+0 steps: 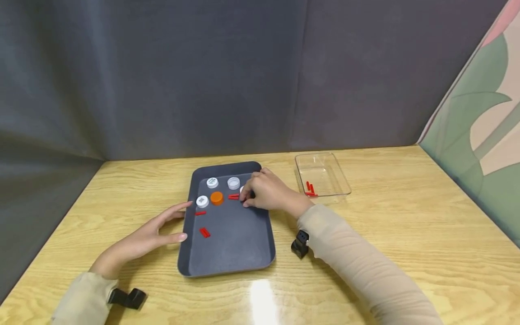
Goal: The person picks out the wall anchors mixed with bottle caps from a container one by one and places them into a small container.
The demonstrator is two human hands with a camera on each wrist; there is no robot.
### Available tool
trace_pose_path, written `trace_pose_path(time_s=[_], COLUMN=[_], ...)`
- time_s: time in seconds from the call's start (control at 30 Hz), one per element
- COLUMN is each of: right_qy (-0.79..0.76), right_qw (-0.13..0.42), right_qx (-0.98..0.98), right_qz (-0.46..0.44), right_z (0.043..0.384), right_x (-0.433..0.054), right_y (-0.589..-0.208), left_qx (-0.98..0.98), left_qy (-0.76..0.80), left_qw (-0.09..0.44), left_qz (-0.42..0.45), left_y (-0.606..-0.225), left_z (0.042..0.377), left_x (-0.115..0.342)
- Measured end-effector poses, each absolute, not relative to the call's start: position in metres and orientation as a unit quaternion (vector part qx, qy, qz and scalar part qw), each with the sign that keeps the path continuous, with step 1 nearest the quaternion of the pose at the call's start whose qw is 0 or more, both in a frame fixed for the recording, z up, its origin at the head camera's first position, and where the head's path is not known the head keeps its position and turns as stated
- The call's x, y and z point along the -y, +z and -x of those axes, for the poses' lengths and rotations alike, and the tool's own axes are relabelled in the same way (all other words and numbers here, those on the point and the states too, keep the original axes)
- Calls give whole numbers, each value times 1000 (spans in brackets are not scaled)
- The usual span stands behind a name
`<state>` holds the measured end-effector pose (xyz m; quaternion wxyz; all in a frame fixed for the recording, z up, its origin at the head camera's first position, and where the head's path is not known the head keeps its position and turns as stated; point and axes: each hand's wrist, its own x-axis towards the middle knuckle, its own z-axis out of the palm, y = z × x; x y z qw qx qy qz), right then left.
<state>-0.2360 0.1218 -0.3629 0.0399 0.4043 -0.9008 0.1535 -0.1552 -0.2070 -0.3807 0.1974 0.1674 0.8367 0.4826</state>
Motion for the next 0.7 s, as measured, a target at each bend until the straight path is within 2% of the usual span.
trace_pose_path(time_s=[0.43,0.7], right_qy=[150,140], right_qw=[-2,2], right_qx=[910,909], right_qz=[-387,-392], right_z=[237,239], right_x=[-126,-123], right_y=[-362,-360], left_qx=[-828,-822], left_qy=[495,504], left_qw=[206,205], left_qz=[-166,-168], left_y=[-382,-381], left_z=[156,158], left_x=[207,207])
